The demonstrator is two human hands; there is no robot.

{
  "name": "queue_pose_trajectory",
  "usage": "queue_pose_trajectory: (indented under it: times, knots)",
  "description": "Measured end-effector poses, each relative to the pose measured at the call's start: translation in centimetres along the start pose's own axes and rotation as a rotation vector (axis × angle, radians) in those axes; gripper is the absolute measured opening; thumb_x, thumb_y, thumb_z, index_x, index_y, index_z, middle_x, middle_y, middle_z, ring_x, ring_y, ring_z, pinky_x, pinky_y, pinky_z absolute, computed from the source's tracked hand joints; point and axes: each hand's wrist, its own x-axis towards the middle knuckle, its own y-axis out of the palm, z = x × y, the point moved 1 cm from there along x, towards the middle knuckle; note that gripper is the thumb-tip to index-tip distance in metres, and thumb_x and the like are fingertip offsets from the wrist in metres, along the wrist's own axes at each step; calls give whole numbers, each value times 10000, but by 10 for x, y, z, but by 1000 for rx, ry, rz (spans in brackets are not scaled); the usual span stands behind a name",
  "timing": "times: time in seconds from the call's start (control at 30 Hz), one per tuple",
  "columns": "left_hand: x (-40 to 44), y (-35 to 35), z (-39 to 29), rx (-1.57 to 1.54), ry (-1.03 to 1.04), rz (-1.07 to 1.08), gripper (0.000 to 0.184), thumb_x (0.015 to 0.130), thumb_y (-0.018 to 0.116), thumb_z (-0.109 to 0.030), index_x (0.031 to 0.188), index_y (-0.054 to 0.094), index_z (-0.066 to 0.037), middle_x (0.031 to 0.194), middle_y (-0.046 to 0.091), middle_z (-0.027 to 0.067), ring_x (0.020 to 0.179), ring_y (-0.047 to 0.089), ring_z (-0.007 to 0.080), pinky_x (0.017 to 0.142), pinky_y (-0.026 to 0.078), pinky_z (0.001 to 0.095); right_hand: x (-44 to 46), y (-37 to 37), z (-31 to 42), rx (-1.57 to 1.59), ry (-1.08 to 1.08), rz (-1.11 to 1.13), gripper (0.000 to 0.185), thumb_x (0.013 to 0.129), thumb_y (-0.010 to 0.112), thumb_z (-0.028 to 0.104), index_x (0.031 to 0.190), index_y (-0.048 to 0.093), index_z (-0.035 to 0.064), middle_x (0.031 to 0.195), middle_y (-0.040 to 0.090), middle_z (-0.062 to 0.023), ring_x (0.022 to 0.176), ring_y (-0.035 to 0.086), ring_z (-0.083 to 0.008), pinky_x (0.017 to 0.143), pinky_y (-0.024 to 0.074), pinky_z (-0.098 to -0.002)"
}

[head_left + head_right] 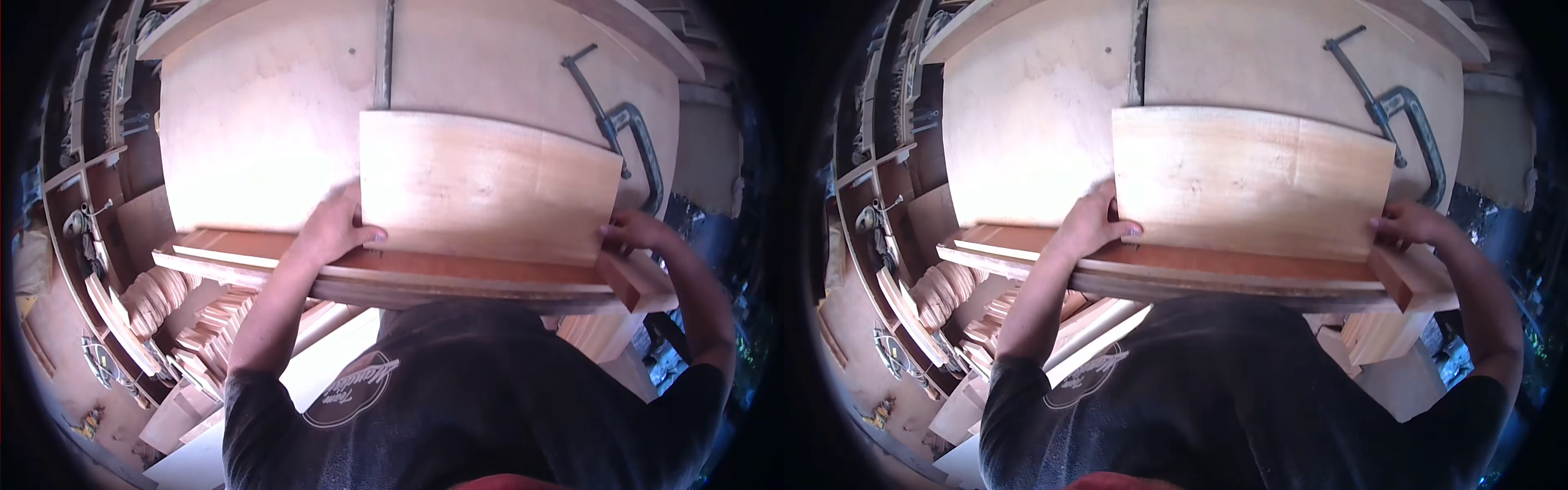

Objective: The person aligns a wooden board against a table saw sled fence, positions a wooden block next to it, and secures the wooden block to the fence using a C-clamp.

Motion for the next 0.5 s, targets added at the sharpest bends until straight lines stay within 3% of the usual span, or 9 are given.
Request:
queue_pose_trajectory:
  times: [0.07,0.13,0.17,0.2,0.27,0.3,0.43,0.5]
  knots:
    - [3,-1,2,93,-85,35,693,677,868,-301,1223,540,-27,934,651,160,886,655,301,809,519,384,8,0,7,-7,15,-2,472,933,633,381,1233,599,19,1010,687,-121,820,682,-189,724,575,-337]
    - [4,-1,6,158,-62,49,726,720,833,-333,1290,479,-55,877,663,154,846,664,308,774,521,402,14,1,9,45,46,13,488,911,669,363,1218,604,-11,1007,698,-129,841,680,-186,756,563,-323]
    - [4,0,8,160,-66,43,726,720,833,-333,1290,479,-55,877,663,154,846,664,308,774,521,402,14,-3,7,102,-21,27,543,852,736,326,1236,589,-29,1097,681,-152,963,663,-211,867,525,-328]
    - [5,1,10,140,-75,61,716,722,831,-341,1281,484,-57,872,667,152,846,666,312,773,521,404,14,-5,10,97,-30,27,543,852,736,326,1236,589,-29,1097,681,-152,963,663,-211,867,525,-328]
    - [6,-1,10,120,-93,82,707,724,829,-350,1271,489,-59,866,671,150,847,668,315,771,520,406,13,-5,14,17,-216,-50,609,797,775,268,1277,553,-34,1172,654,-167,1108,608,-231,978,463,-346]
    - [7,-3,7,103,-97,99,700,721,830,-349,1264,492,-64,868,673,152,852,669,320,771,520,409,26,-6,-6,218,-243,48,684,751,799,223,1313,511,-41,1223,630,-175,1203,552,-237,1033,423,-354]
    - [9,-5,6,71,-75,103,707,694,851,-335,1248,507,-62,884,680,172,848,678,334,767,529,408,25,-8,-1,298,-151,53,620,743,795,123,1280,532,-42,1239,627,-161,1182,573,-227,1022,443,-352]
    - [11,-7,3,66,-69,106,735,670,873,-319,1249,511,-46,887,684,180,845,686,333,768,537,397,23,-10,6,340,-90,64,493,748,772,9,1206,594,-21,1178,664,-139,1114,618,-203,994,477,-350]
